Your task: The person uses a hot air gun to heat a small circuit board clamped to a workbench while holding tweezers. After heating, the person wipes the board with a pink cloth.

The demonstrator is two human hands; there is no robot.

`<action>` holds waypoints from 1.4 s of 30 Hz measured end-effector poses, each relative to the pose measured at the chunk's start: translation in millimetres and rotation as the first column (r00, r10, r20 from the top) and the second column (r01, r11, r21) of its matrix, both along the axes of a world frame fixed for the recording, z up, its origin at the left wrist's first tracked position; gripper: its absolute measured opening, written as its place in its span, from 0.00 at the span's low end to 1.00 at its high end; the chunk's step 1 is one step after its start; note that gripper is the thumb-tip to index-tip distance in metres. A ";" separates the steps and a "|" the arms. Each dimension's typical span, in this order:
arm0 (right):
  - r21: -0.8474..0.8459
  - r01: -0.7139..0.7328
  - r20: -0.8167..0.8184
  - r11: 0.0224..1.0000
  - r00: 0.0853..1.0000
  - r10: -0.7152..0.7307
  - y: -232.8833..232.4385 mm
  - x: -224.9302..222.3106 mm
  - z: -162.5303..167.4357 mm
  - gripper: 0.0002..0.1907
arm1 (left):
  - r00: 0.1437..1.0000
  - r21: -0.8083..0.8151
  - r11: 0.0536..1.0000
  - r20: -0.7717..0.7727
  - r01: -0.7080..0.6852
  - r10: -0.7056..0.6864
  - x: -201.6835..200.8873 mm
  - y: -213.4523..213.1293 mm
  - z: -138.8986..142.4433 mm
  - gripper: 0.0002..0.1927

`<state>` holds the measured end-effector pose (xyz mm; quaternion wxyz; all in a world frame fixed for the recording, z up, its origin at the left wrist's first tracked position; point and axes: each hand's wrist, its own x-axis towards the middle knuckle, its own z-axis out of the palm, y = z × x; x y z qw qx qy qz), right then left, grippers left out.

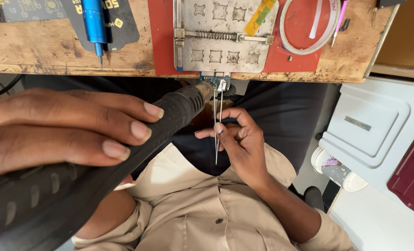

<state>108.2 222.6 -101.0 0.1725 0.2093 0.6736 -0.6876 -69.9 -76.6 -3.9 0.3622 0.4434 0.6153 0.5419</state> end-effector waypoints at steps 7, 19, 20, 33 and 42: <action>0.014 0.005 -0.005 1.000 1.000 -0.005 -0.4 0.7 2.6 0.07 | 0.999 -0.007 0.999 -0.017 -0.034 0.033 3.6 -7.4 0.0 0.18; 0.091 0.038 -0.002 0.995 0.999 -0.038 -4.4 1.5 6.4 0.08 | 0.997 -0.014 0.998 -0.038 -0.067 0.066 5.9 0.6 7.3 0.18; 0.091 0.037 0.000 0.995 0.999 -0.037 -4.7 1.3 6.7 0.08 | 0.994 0.003 0.996 -0.067 -0.087 0.087 8.4 1.1 7.2 0.18; 0.115 0.029 0.013 0.993 0.999 -0.031 -6.8 -0.7 9.2 0.08 | 0.986 0.026 0.989 -0.074 -0.148 0.149 12.1 4.9 11.2 0.18; 0.107 0.016 0.010 0.994 1.000 -0.017 -7.9 -1.5 10.7 0.08 | 0.983 -0.065 0.981 0.014 -0.182 0.183 21.3 -1.5 11.1 0.17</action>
